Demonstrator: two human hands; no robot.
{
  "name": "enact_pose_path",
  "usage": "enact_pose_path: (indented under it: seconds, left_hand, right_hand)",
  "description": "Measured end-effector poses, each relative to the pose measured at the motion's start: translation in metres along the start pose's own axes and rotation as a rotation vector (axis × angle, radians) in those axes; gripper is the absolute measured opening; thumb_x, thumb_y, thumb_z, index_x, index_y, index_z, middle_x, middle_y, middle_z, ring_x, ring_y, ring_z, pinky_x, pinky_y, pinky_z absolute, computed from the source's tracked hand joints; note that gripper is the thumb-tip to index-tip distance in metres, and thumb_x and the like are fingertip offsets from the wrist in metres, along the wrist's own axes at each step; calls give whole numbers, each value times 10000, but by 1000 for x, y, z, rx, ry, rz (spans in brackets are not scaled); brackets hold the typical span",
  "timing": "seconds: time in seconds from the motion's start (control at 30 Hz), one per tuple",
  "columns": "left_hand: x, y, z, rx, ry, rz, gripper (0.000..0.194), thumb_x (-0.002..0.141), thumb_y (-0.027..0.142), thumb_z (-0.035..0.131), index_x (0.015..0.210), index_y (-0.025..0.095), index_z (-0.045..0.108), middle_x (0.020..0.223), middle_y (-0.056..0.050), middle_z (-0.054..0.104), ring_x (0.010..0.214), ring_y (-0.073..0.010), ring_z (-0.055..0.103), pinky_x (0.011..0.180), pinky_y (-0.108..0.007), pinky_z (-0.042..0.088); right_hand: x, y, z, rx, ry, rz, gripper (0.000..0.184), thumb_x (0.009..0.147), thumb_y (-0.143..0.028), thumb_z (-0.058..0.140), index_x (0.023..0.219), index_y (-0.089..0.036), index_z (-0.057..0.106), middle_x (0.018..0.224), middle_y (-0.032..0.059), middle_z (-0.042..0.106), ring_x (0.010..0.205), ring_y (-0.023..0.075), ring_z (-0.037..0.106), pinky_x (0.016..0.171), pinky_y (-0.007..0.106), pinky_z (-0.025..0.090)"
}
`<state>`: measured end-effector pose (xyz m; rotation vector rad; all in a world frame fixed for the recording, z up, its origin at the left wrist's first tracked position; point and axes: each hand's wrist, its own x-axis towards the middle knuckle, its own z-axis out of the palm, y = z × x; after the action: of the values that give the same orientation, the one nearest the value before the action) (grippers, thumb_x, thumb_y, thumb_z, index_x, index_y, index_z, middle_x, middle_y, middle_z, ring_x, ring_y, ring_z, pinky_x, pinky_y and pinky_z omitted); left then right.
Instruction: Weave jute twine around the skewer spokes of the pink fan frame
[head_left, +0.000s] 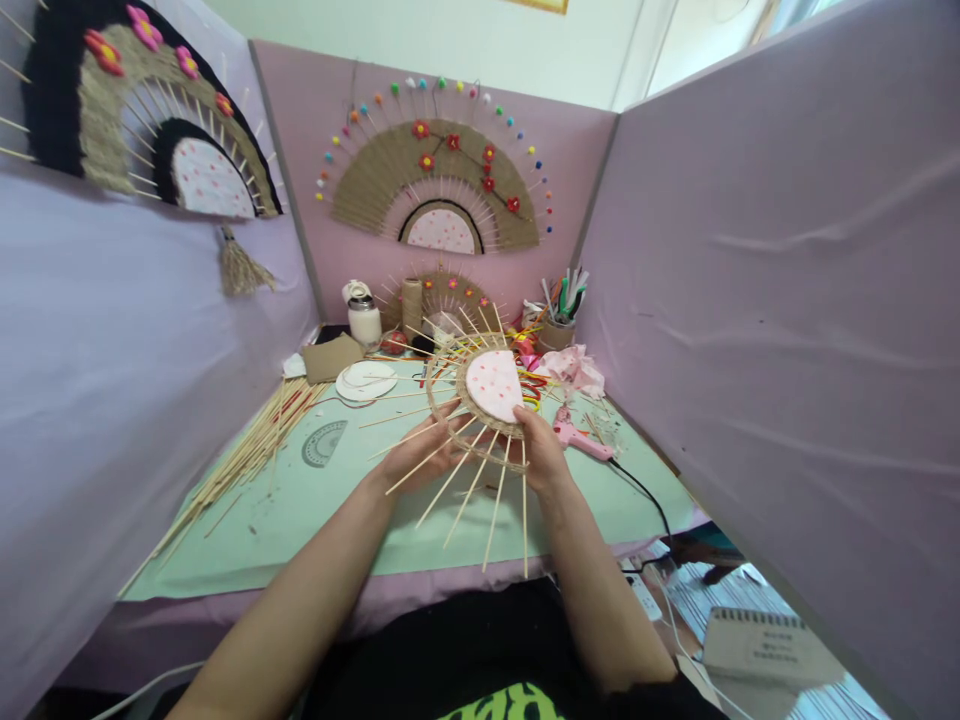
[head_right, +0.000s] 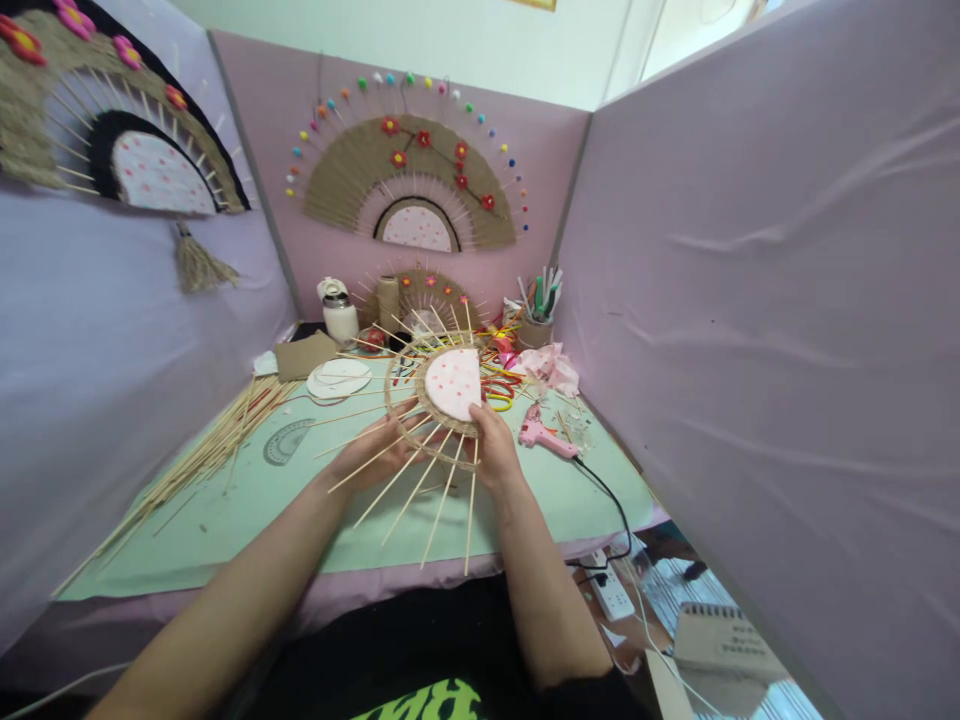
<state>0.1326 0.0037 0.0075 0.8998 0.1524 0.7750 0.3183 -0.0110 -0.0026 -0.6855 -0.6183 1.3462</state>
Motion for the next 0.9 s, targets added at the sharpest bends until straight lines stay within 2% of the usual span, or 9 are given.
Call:
enact_pose_path:
  seconds: [0.13, 0.3, 0.4, 0.5, 0.6, 0.67, 0.73, 0.8, 0.9]
  left_hand:
    - [5, -7, -1, -60, 95, 21, 512, 885, 342, 563, 1376, 259, 447, 1432, -118, 474, 1166, -303, 582, 1054, -495, 392]
    - [6, -7, 1, -89, 183, 31, 446, 911, 271, 512, 1350, 207, 465, 1290, -129, 603, 1081, -290, 636, 1001, -497, 454]
    - [4, -2, 2, -80, 184, 38, 429, 910, 223, 500, 1339, 210, 474, 1267, -125, 618, 1073, -288, 640, 962, -502, 487]
    - [2, 4, 2, -85, 192, 85, 431, 911, 197, 488, 1341, 213, 475, 1263, -123, 619, 1100, -282, 627, 932, -472, 516]
    - [0, 11, 2, -111, 219, 145, 429, 922, 216, 471, 1350, 227, 473, 1257, -111, 623, 1124, -286, 612, 864, -412, 558]
    - [-1, 16, 1, -142, 243, 166, 442, 928, 225, 456, 1370, 251, 456, 1261, -97, 622, 1136, -285, 605, 815, -375, 576]
    - [-3, 21, 0, -177, 264, 179, 463, 935, 228, 436, 1396, 269, 426, 1267, -92, 620, 1144, -282, 601, 786, -357, 584]
    - [-4, 25, -3, -213, 279, 182, 473, 944, 234, 409, 1416, 261, 402, 1254, -97, 629, 1145, -275, 601, 779, -342, 587]
    - [-5, 31, -9, -272, 293, 199, 471, 959, 247, 364, 1429, 222, 385, 1194, -103, 665, 1139, -263, 606, 810, -339, 581]
  right_hand:
    - [1, 7, -1, -46, -21, -8, 291, 730, -270, 659, 1014, -209, 663, 979, 5, 735, 805, 175, 674, 660, 286, 531]
    - [-2, 10, 5, -125, -72, -23, 323, 760, -321, 647, 1062, -210, 644, 1074, 29, 711, 906, 193, 659, 722, 292, 518]
    - [-8, 9, 11, -169, -114, -9, 398, 813, -482, 586, 1113, -223, 618, 1085, 55, 701, 938, 224, 651, 734, 333, 520]
    - [-17, 9, 15, -230, -216, 60, 589, 837, -694, 396, 1143, -237, 605, 1025, 88, 703, 913, 245, 654, 733, 371, 513]
    - [-27, 11, 13, -333, -337, 126, 705, 819, -766, 296, 1144, -224, 609, 883, 94, 697, 806, 230, 652, 724, 366, 493]
    - [-34, 11, 10, -452, -391, 159, 654, 836, -724, 358, 1121, -199, 621, 744, 64, 667, 691, 194, 618, 690, 339, 470]
    - [-41, 6, 6, -600, -419, 160, 518, 845, -621, 488, 1081, -187, 641, 635, 12, 606, 597, 147, 548, 640, 296, 434]
    - [-48, -5, 1, -739, -431, 128, 394, 825, -513, 590, 1042, -193, 661, 595, -25, 550, 563, 117, 488, 601, 264, 392]
    - [-54, -30, -12, -880, -429, 71, 313, 791, -416, 660, 1013, -195, 678, 611, -32, 526, 577, 110, 467, 572, 251, 355]
